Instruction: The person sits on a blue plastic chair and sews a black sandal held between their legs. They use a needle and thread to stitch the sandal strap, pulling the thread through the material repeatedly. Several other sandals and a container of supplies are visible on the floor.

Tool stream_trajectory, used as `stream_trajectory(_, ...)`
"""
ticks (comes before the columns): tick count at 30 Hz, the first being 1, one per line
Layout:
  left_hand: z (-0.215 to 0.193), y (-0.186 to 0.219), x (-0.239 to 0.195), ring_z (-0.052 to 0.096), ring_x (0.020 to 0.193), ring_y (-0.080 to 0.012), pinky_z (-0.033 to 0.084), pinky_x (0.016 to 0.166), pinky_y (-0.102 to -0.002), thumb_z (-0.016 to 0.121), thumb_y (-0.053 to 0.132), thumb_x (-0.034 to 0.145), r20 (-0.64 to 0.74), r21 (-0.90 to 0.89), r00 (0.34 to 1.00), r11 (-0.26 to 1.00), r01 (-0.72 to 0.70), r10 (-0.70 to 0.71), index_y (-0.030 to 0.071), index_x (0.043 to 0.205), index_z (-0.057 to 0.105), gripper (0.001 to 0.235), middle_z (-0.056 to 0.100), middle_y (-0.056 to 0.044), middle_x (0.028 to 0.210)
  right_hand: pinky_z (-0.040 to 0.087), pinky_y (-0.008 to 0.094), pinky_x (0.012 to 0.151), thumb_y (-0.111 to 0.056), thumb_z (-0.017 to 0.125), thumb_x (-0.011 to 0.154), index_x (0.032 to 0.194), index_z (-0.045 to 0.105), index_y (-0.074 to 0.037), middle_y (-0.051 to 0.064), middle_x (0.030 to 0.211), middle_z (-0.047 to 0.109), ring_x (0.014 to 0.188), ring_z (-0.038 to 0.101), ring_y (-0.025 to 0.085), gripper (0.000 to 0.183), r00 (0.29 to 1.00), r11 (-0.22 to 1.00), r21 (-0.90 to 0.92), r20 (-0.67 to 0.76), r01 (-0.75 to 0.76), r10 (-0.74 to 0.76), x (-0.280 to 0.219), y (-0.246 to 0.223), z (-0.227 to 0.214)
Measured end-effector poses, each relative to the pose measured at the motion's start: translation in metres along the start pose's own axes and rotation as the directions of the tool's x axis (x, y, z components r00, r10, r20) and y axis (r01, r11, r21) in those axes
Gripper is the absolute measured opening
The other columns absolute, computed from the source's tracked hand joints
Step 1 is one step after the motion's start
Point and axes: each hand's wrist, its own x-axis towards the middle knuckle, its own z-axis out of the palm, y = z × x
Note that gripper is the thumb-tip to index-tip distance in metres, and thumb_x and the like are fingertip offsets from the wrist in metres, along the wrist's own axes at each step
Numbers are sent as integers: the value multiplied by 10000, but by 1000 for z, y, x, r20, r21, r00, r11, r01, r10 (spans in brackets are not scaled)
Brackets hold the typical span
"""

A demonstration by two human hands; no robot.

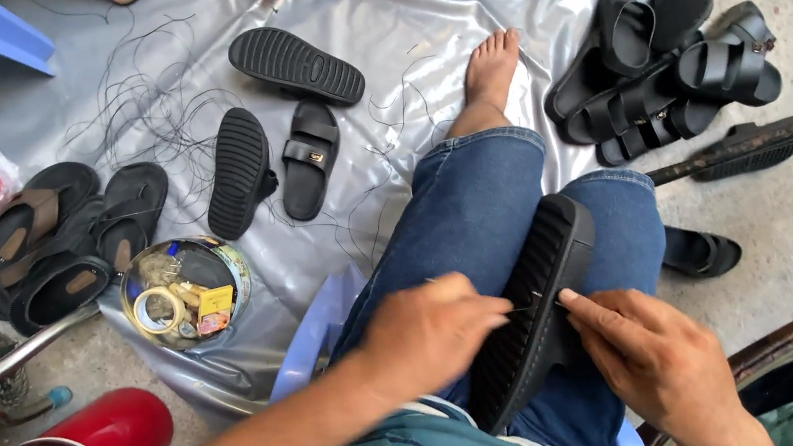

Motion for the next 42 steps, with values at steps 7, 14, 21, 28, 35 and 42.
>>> stream_trajectory(7,-38,10,16,666,750,-187,465,411,-164,616,153,805,460,-859,884,210,468,-87,67,834,634,92,581,-151,1219,480,296,528,-209,549,837,1165,556,-222,-55,879,581,667,580,151,328,993,1000,-17,115,6,-4,-1,5,-1)
stream_trajectory(14,-16,21,39,652,820,-199,473,699,-363,560,232,791,260,-203,948,949,241,-185,205,938,564,149,688,49,871,484,300,537,-215,547,841,1151,567,-201,-30,896,584,659,576,170,311,993,999,37,115,9,-13,4,1,-6)
stream_trajectory(21,-38,54,43,573,611,-445,471,527,-594,458,71,767,532,180,839,983,22,-116,299,1372,345,656,466,-123,902,522,341,484,-276,567,791,1197,509,-254,-33,938,535,694,601,187,410,965,997,-78,261,0,20,-8,15,1)
stream_trajectory(28,-22,33,32,604,883,-333,473,623,-503,409,148,842,193,-69,974,989,133,-117,138,1206,426,365,602,-110,1082,497,319,461,-222,553,813,1243,490,-279,-37,939,542,672,573,182,438,983,996,-71,182,44,-31,-4,10,1)
stream_trajectory(35,-18,39,30,649,781,-260,494,544,-429,468,166,849,158,-170,987,984,47,-20,151,1042,447,195,652,-5,913,493,318,573,-139,548,815,1247,495,-243,-19,940,548,718,569,187,448,988,999,33,151,-8,3,-8,9,7)
stream_trajectory(42,-27,43,41,496,502,-401,441,424,-548,425,89,819,491,185,870,981,-63,-37,298,1359,364,582,396,-114,849,521,406,437,-325,511,810,1340,345,-337,-19,876,469,666,608,191,556,860,988,-135,493,-74,131,-1,9,-14)
